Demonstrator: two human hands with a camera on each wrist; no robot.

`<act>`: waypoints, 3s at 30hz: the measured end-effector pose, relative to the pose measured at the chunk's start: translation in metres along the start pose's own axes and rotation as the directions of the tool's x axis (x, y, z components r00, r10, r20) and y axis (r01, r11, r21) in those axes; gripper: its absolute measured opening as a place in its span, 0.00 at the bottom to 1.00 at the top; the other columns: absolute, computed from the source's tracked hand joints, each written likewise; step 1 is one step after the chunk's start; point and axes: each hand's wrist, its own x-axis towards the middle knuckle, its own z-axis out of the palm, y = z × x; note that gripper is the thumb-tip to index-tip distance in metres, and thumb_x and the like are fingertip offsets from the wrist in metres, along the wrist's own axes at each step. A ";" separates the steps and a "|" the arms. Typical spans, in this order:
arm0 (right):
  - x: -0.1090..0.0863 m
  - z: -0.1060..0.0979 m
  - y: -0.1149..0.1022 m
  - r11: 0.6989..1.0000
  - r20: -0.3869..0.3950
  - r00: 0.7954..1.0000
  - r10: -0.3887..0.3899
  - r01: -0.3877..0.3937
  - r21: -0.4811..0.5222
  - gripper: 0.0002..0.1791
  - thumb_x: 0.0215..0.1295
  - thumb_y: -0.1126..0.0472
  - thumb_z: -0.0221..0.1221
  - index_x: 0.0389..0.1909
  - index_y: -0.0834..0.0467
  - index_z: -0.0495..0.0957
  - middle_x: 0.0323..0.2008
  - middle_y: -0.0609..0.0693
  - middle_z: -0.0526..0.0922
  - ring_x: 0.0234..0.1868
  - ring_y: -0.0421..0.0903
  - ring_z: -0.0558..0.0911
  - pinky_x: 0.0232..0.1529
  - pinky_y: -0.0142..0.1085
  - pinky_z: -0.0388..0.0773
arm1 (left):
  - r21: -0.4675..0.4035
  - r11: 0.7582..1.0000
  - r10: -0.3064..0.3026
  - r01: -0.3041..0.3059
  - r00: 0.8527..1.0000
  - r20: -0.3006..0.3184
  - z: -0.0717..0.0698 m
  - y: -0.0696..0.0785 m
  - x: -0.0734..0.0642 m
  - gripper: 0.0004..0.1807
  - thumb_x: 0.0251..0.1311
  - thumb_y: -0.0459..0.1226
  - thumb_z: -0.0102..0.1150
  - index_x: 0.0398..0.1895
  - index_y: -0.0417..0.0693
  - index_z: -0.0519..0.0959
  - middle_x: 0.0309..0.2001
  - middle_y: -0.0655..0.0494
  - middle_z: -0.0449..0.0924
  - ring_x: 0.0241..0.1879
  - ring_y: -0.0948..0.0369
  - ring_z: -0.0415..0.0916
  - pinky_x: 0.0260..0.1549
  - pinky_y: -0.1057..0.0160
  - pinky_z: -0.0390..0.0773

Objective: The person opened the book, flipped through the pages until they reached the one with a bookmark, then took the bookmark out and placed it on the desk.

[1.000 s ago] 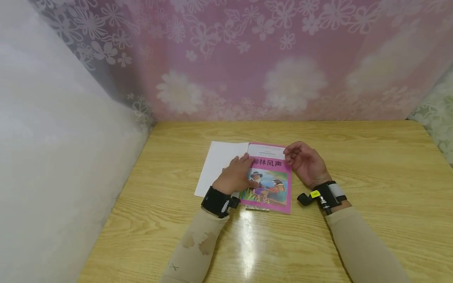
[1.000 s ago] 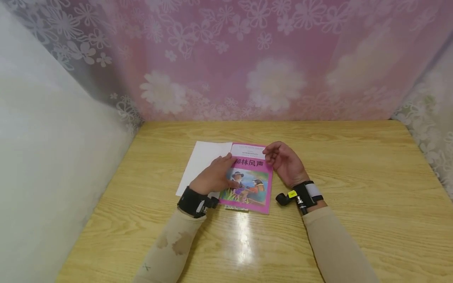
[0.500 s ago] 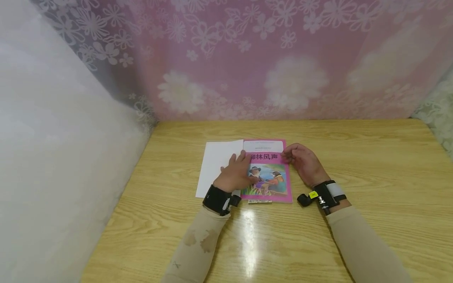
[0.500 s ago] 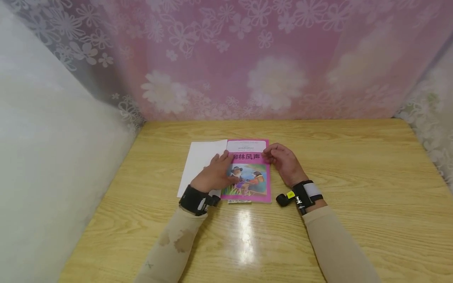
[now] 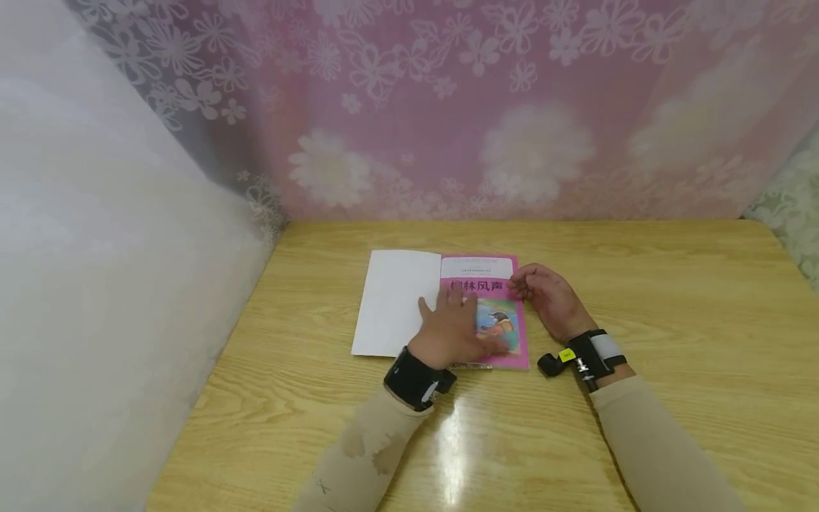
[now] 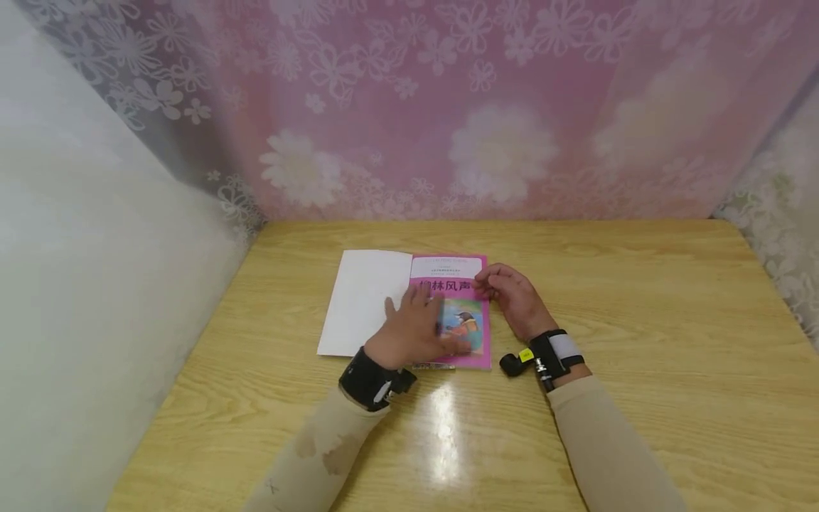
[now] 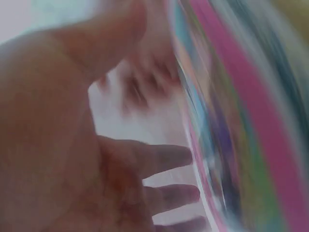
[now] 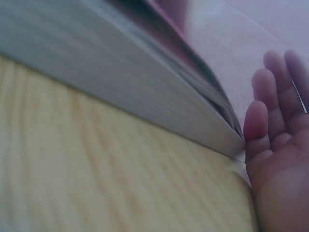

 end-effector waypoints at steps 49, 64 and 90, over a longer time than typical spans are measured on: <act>0.005 0.002 0.010 0.853 -0.187 0.980 0.068 -0.154 -0.499 0.20 0.84 0.54 0.47 0.58 0.61 0.81 0.65 0.52 0.80 0.75 0.48 0.68 0.77 0.49 0.56 | -0.154 0.982 0.001 -0.108 0.821 -0.571 -0.018 -0.090 -0.021 0.51 0.54 0.28 0.65 0.81 0.36 0.52 0.75 0.24 0.55 0.72 0.30 0.58 0.68 0.34 0.63; 0.001 -0.008 0.001 0.835 -0.226 0.972 0.057 -0.170 -0.523 0.19 0.84 0.54 0.46 0.57 0.59 0.82 0.64 0.49 0.81 0.72 0.43 0.70 0.76 0.44 0.58 | 0.129 0.970 0.230 -0.206 0.949 -0.216 0.002 -0.013 -0.009 0.21 0.71 0.53 0.61 0.58 0.52 0.79 0.54 0.52 0.80 0.61 0.51 0.73 0.59 0.42 0.71; 0.003 -0.005 0.003 0.890 -0.322 0.947 0.002 -0.148 -0.431 0.18 0.83 0.58 0.46 0.62 0.65 0.73 0.68 0.54 0.76 0.71 0.40 0.69 0.64 0.23 0.63 | 0.115 0.992 0.079 -0.057 0.977 -0.197 0.029 0.007 0.001 0.52 0.61 0.74 0.52 0.78 0.51 0.64 0.73 0.47 0.66 0.75 0.46 0.59 0.64 0.23 0.60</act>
